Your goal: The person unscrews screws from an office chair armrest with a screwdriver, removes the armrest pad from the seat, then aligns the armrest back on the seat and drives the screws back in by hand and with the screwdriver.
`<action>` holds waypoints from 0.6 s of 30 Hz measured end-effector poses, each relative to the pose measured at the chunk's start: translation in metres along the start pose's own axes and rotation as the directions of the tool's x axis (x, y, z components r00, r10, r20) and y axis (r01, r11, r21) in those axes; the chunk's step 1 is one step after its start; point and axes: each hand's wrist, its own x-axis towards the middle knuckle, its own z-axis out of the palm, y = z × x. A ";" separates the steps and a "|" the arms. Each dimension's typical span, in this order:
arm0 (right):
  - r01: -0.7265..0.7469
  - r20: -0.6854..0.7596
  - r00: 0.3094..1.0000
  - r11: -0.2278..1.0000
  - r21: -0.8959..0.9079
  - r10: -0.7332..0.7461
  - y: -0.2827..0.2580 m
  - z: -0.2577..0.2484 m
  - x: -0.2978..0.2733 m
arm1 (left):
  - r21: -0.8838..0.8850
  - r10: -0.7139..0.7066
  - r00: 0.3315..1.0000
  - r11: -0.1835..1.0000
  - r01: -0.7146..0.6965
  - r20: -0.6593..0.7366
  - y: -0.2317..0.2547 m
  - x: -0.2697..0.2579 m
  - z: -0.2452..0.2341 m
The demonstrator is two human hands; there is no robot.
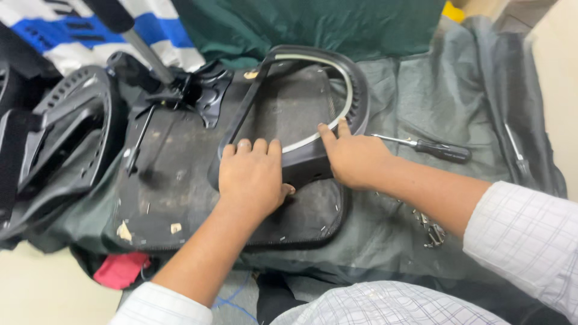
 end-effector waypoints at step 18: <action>-0.082 -0.228 0.926 0.749 0.658 0.301 -0.030 0.030 -0.033 | -0.409 -0.041 0.992 0.912 -0.011 -0.118 -0.037 -0.066 0.061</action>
